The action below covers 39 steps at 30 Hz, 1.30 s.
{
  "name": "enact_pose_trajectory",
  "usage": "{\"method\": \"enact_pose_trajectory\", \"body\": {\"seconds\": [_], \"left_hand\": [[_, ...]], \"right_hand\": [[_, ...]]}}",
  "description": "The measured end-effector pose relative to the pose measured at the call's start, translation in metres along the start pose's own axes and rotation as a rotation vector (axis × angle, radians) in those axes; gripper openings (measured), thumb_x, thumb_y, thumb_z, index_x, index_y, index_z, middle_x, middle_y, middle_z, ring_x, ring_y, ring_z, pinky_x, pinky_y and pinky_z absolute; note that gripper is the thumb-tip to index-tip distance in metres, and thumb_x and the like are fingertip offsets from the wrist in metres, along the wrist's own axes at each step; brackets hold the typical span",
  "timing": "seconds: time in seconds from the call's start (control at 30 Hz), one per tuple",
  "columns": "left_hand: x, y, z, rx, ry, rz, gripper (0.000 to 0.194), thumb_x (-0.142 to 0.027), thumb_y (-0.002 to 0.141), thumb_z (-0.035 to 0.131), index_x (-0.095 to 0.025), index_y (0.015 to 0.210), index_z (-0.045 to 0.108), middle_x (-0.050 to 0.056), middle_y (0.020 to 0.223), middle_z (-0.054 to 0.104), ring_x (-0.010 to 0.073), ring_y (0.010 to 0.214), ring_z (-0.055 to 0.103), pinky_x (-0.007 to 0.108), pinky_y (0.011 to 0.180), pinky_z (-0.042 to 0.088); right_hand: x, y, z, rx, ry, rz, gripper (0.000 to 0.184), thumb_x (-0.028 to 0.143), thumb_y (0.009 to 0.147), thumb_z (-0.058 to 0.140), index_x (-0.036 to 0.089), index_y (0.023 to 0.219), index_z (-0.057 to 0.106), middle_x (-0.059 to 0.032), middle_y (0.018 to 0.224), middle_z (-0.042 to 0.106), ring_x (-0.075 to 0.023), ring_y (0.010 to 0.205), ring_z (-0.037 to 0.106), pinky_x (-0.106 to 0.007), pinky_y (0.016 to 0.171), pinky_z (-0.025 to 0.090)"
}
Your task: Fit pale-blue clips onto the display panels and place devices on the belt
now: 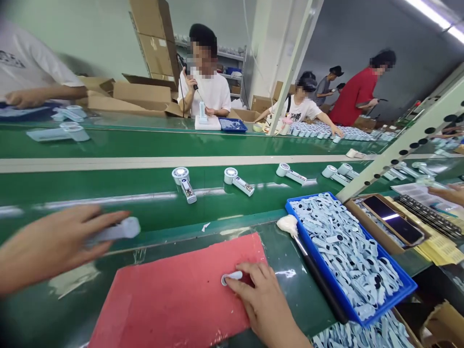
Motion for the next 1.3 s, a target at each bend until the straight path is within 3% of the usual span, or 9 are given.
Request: {"method": "enact_pose_trajectory", "body": {"seconds": [0.13, 0.2, 0.27, 0.43, 0.63, 0.77, 0.97, 1.13, 1.3], "left_hand": [[-0.144, 0.016, 0.016, 0.018, 0.073, 0.241, 0.059, -0.018, 0.086, 0.074, -0.028, 0.141, 0.054, 0.006, 0.095, 0.055, 0.0246, 0.077, 0.052, 0.036, 0.069, 0.042], [-0.19, 0.023, 0.021, 0.071, -0.008, 0.278, 0.069, -0.023, 0.079, 0.09, -0.026, 0.139, 0.055, 0.005, 0.096, 0.057, 0.0268, 0.082, 0.055, 0.042, 0.076, 0.05], [-0.208, 0.024, 0.03, 0.161, -0.101, 0.279, 0.069, -0.029, 0.076, 0.096, -0.024, 0.133, 0.058, 0.005, 0.099, 0.06, 0.0288, 0.089, 0.058, 0.047, 0.084, 0.053], [-0.19, 0.008, 0.06, 0.381, -0.271, 0.176, 0.022, -0.025, 0.096, 0.075, -0.02, 0.114, 0.063, 0.006, 0.109, 0.062, 0.0297, 0.099, 0.058, 0.049, 0.088, 0.053], [-0.178, 0.005, 0.055, 0.303, -0.397, 0.106, 0.04, -0.037, 0.097, 0.075, -0.02, 0.126, 0.055, 0.007, 0.116, 0.061, 0.0313, 0.105, 0.056, 0.052, 0.091, 0.049], [-0.173, 0.002, 0.043, 0.236, -0.644, 0.115, 0.022, -0.034, 0.104, 0.062, -0.024, 0.122, 0.056, 0.004, 0.117, 0.06, 0.0264, 0.106, 0.056, 0.044, 0.091, 0.049], [-0.171, -0.001, 0.04, 0.154, -0.816, 0.116, 0.019, -0.025, 0.11, 0.044, -0.027, 0.116, 0.062, 0.002, 0.112, 0.063, 0.0217, 0.105, 0.056, 0.037, 0.089, 0.048], [-0.173, 0.0, 0.041, 0.155, -0.81, 0.104, 0.021, -0.022, 0.109, 0.046, -0.026, 0.112, 0.066, 0.002, 0.108, 0.064, 0.0213, 0.101, 0.057, 0.036, 0.086, 0.048], [-0.186, -0.012, 0.024, 0.095, -0.724, 0.153, 0.014, -0.026, 0.109, 0.048, -0.022, 0.108, 0.061, 0.003, 0.106, 0.065, 0.0234, 0.099, 0.059, 0.04, 0.084, 0.051]], "right_hand": [[-0.018, -0.001, 0.004, -0.048, 0.019, 0.165, 0.024, 0.019, 0.101, 0.058, 0.026, 0.123, 0.065, -0.0091, 0.126, 0.068, -0.0279, 0.113, 0.065, -0.044, 0.091, 0.054], [-0.028, 0.0, 0.001, -0.054, 0.048, 0.227, 0.012, 0.022, 0.102, 0.058, 0.024, 0.109, 0.067, -0.0076, 0.116, 0.071, -0.0273, 0.107, 0.067, -0.042, 0.087, 0.052], [-0.038, 0.001, -0.008, -0.071, 0.117, 0.306, 0.014, 0.025, 0.103, 0.054, 0.024, 0.107, 0.068, -0.0049, 0.106, 0.072, -0.0242, 0.094, 0.068, -0.038, 0.081, 0.05], [-0.024, 0.009, -0.031, -0.121, 0.325, 0.383, 0.017, 0.033, 0.102, 0.053, 0.025, 0.106, 0.067, -0.0011, 0.094, 0.069, -0.0177, 0.078, 0.063, -0.03, 0.069, 0.044], [0.044, 0.045, -0.018, -0.08, 0.273, 0.146, 0.008, 0.022, 0.097, 0.054, 0.021, 0.097, 0.063, -0.0015, 0.087, 0.064, -0.018, 0.074, 0.057, -0.031, 0.066, 0.037], [0.066, 0.056, -0.001, -0.066, 0.119, 0.042, 0.006, 0.017, 0.093, 0.055, 0.019, 0.089, 0.059, -0.0036, 0.085, 0.063, -0.0197, 0.072, 0.055, -0.033, 0.065, 0.033], [0.06, 0.053, 0.006, -0.019, 0.185, 0.124, 0.011, 0.023, 0.099, 0.055, 0.02, 0.09, 0.06, -0.0033, 0.088, 0.062, -0.0203, 0.078, 0.054, -0.034, 0.07, 0.032], [0.034, 0.051, 0.021, 0.094, 0.573, 0.395, 0.009, 0.02, 0.098, 0.064, 0.021, 0.089, 0.062, -0.002, 0.103, 0.064, -0.0208, 0.097, 0.059, -0.036, 0.085, 0.042], [0.042, 0.039, 0.033, 0.252, 0.649, 0.4, 0.025, 0.021, 0.097, 0.068, 0.025, 0.122, 0.063, -0.0035, 0.123, 0.068, -0.025, 0.118, 0.059, -0.046, 0.105, 0.043]]}}
Point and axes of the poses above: each hand's wrist, its own y-axis towards the middle knuckle, its own z-axis out of the palm, x = y × z, the point moved 9 cm from there along y, towards the middle knuckle
